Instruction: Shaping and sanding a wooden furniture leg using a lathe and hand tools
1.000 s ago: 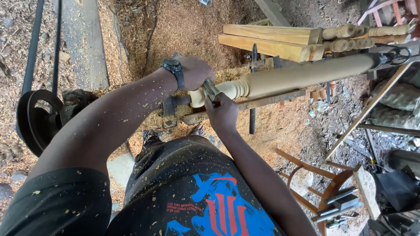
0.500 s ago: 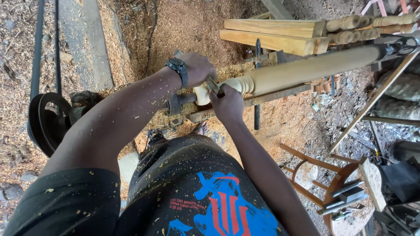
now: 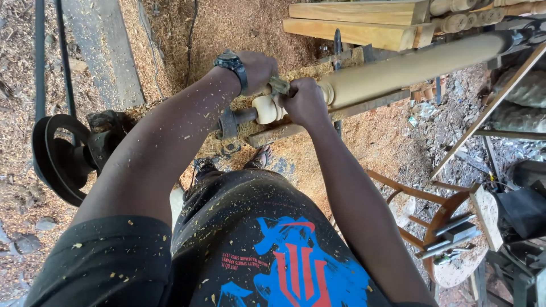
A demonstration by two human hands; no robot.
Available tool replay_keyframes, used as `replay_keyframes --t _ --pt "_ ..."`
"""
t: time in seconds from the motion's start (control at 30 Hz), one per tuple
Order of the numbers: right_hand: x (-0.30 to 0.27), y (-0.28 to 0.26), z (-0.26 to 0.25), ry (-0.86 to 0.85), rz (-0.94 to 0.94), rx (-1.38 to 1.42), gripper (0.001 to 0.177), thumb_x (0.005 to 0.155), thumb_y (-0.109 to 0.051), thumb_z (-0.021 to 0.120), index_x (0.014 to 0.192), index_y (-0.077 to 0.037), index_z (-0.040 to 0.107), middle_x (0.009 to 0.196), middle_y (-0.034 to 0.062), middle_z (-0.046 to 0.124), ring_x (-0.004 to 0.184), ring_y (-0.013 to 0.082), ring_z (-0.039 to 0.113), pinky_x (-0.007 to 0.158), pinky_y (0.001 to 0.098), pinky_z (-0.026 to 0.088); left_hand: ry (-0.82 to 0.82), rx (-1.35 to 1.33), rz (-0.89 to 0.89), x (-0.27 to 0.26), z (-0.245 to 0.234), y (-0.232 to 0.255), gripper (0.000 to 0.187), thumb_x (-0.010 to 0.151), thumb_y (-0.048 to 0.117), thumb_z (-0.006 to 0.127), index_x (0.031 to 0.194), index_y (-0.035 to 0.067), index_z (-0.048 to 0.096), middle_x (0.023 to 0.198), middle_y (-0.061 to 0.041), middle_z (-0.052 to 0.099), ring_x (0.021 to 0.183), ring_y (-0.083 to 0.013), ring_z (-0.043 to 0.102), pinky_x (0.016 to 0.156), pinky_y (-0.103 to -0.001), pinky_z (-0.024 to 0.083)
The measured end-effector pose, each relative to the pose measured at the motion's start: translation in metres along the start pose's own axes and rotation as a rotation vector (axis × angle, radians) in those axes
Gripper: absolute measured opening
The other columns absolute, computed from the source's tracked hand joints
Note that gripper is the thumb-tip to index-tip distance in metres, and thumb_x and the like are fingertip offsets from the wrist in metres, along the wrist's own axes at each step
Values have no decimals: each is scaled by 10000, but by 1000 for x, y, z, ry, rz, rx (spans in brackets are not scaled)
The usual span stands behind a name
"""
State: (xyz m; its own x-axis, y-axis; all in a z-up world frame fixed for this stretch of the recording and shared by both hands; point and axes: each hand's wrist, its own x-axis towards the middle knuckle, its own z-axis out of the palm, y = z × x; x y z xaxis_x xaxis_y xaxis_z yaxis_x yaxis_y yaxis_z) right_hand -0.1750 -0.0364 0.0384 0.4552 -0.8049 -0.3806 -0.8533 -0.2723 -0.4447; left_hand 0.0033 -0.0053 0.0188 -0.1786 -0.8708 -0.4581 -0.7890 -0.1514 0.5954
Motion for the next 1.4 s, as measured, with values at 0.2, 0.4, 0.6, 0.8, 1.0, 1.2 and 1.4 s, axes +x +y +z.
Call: replay_keyframes --t 0.2,0.4,0.6,0.8,1.0,1.2,1.4 --pt "0 1 -2 -34 35 36 344 838 -239 847 631 -111 604 613 55 603 550 179 527 507 396 404 -51 98 47 18 4 -6 399 929 -88 564 1267 123 581 908 -79 643 784 -247 576 695 -392 499" --pt "2 10 7 27 -16 141 410 859 -155 865 634 -135 523 661 49 621 587 161 578 545 381 516 -40 31 20 9 -1 2 270 1020 26 553 1260 121 631 871 -60 605 776 -221 546 693 -358 494" --pt "6 19 13 59 -65 138 521 846 -90 857 581 -165 414 576 38 522 536 152 515 497 382 454 -59 132 35 21 2 -2 223 1006 24 596 1214 76 656 825 -83 640 709 -227 575 617 -364 504" --pt "2 13 11 55 -42 122 508 856 -149 868 585 -159 438 586 36 539 544 161 509 507 390 435 -61 149 52 18 0 -1 192 995 61 598 1175 120 631 829 -61 619 710 -215 538 608 -374 448" --pt "-37 -28 7 15 203 37 136 1005 -232 649 988 -102 612 798 46 687 626 178 596 516 337 498 -1 41 -10 -17 -8 6 267 1070 353 502 1222 285 711 986 -39 690 850 -188 598 774 -298 551" --pt "-50 7 33 191 -132 -97 217 986 -223 616 1062 -27 667 1033 166 720 833 356 715 666 508 590 142 629 469 -7 14 -12 229 1070 179 501 1133 228 715 908 49 717 917 -169 635 984 -355 521" --pt "-50 24 49 440 -538 -239 43 921 1 644 946 36 644 858 147 638 576 231 621 445 328 551 19 715 519 -10 16 -15 260 1018 202 555 1269 196 623 1214 21 688 1221 -204 591 1170 -406 431"
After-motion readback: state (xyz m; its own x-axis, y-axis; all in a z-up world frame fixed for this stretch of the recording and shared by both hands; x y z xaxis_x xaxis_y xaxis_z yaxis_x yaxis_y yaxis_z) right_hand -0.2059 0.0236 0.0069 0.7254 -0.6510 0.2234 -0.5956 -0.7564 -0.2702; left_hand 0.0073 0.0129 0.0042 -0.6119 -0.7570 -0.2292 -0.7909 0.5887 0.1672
